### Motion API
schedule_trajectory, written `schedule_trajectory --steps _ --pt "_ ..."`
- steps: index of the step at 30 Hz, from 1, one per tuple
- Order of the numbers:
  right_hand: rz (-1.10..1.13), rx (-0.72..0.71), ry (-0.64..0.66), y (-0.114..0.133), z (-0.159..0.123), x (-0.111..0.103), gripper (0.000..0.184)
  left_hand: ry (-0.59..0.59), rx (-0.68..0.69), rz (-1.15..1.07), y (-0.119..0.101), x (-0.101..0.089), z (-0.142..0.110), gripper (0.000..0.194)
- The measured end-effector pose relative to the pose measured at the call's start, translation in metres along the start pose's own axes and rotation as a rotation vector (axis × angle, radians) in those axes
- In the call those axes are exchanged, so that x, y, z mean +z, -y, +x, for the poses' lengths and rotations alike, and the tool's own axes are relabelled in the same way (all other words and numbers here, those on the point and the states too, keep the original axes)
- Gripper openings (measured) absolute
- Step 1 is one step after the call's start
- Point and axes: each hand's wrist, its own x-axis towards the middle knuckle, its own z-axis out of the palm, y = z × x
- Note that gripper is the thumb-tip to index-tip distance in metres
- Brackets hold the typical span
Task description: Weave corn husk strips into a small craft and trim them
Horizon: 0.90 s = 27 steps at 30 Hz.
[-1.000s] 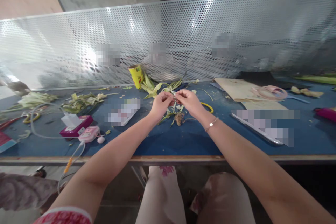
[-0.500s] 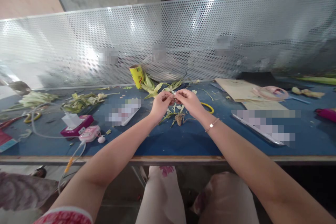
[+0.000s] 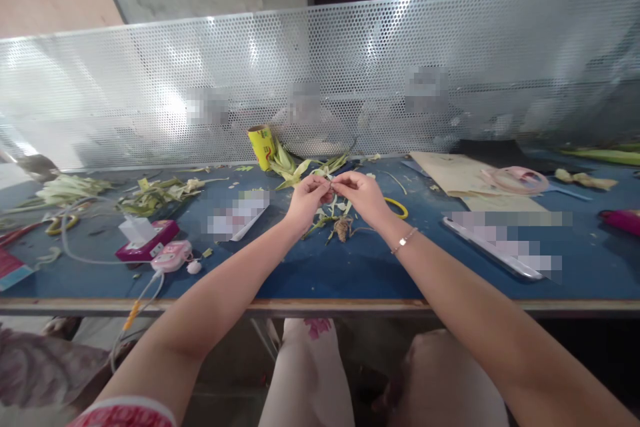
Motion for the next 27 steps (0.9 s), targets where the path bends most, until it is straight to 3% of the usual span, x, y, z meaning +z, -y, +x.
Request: schedule_trajectory --steps 27 --pt "0.004 0.068 -0.029 -0.0006 -0.0012 0.0030 0.019 -0.040 -0.028 -0.026 0.0025 -0.0021 0.0030 0.015"
